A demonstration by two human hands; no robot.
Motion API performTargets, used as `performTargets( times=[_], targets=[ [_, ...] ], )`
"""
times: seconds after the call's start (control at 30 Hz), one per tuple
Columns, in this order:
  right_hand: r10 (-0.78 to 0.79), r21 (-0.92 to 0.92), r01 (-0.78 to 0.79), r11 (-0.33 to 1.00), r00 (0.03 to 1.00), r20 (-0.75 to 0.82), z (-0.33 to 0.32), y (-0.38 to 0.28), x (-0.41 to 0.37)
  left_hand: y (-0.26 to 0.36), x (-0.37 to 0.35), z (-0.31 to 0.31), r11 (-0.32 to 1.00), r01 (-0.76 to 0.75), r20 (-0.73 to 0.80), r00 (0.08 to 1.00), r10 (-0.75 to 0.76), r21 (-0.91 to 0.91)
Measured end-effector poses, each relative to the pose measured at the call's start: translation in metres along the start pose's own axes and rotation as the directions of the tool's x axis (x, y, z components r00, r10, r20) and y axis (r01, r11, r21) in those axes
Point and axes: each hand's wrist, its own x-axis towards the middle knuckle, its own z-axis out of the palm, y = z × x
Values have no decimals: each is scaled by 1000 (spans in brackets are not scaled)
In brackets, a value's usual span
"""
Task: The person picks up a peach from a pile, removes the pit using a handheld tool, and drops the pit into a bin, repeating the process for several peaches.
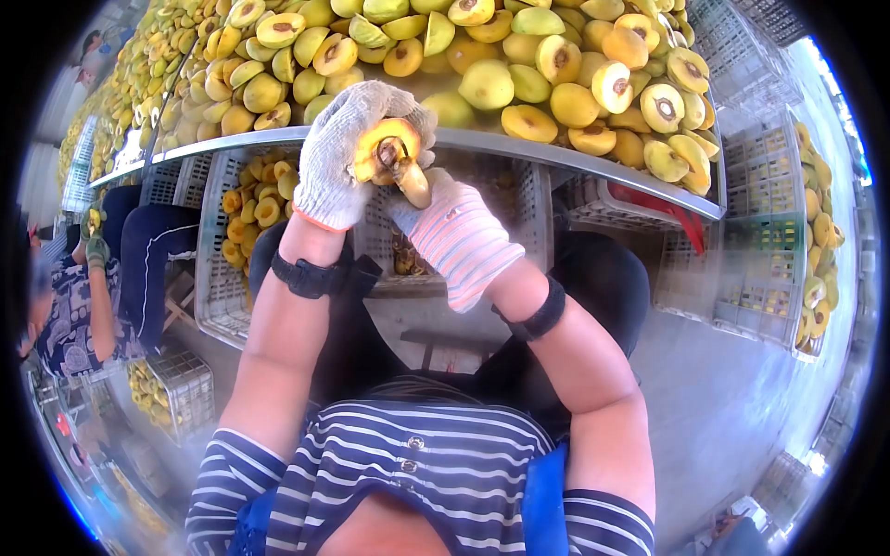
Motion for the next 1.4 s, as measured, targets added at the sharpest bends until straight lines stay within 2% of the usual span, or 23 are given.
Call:
performTargets(
  times=[0.03, 0.17, 0.23, 0.27, 0.33, 0.37, 0.43, 0.47, 0.5, 0.57, 0.6, 0.63, 0.7, 0.73, 0.83, 0.87, 0.9, 0.97, 1.13, 1.2, 1.23, 1.3, 1.4],
  targets=[
    [282, 91, -284, 954, 959, 39, -1, -9, 1, 5, -1, 2, 991, 77, 46, 996, -72, -107],
    [394, -170, -387, 906, 919, 9, -11, -21, 2, 0, -2, 8, 995, 91, -14, 996, -92, -51],
    [-92, -40, 93, 995, 996, 9, -4, 9, 7, -10, 0, 4, 970, 30, -44, 998, -42, -240],
    [-93, -39, 93, 995, 996, 9, -9, 8, 6, -9, 0, 3, 971, 30, -45, 998, -42, -239],
    [185, 292, -222, 931, 971, 148, -30, -29, 10, -3, 0, 2, 906, 139, 74, 990, -120, -400],
    [180, 290, -216, 932, 973, 146, -29, -29, 12, -6, 3, 0, 907, 135, 76, 991, -114, -399],
    [347, 622, -297, 725, 937, 44, -27, -26, 12, -21, 9, -2, 908, -14, -160, 985, -59, -418],
    [351, 616, -304, 727, 935, 47, -26, -23, 12, -27, 3, -3, 973, -225, -5, 974, 225, 50],
    [363, 568, -297, 767, 932, -3, -27, -21, 12, -28, 1, -2, 974, -221, -8, 975, 222, 43],
    [368, 470, -274, 839, 922, -119, -29, -17, 15, -24, 3, -2, 962, 75, 10, 997, -75, -261],
    [326, 203, -291, 935, 930, -168, -37, -22, 16, -22, 2, -3, 961, 77, 13, 997, -76, -264],
    [327, 200, -293, 935, 930, -167, -39, -22, 14, -19, 0, -4, 916, 154, 59, 988, -142, -370],
    [109, 136, -64, 989, 926, -362, -39, -25, 11, -11, 1, -8, 784, 294, 169, 956, -241, -547],
    [101, 135, -55, 989, 927, -360, -35, -28, 10, -13, 3, -10, 759, 259, 61, 959, -278, -598],
    [372, 320, -300, 899, 908, -195, -22, -38, 5, -16, 7, -16, 715, 184, 30, 974, -222, -674],
    [451, 392, -404, 827, 892, -34, -21, -36, 5, -17, 7, -14, 764, 159, 0, 979, -203, -625],
    [450, 391, -403, 827, 892, -34, -18, -32, 5, -18, 7, -12, 764, 158, 1, 979, -202, -625],
    [423, 692, -401, 600, 894, 150, -12, -26, 4, -24, 7, -6, 813, 94, 40, 995, -87, -575],
    [485, 797, -463, 388, 838, 251, -17, -42, 8, -22, -1, 9, 922, -16, 51, 998, 39, -386],
    [457, 857, -451, 249, 835, 307, -16, -36, 9, -28, -1, 14, 963, -170, -100, 976, 194, 209],
    [458, 858, -449, 248, 835, 305, -13, -36, 10, -29, -2, 18, 963, -169, -97, 976, 193, 209],
    [468, 792, -326, 516, 882, 59, -6, -38, 13, -27, -3, 26, 938, -124, -186, 980, 65, -323],
    [490, 813, -359, 458, 865, 106, -11, -45, 12, -31, -7, 29, 960, -109, -196, 979, 58, -258]
  ],
)
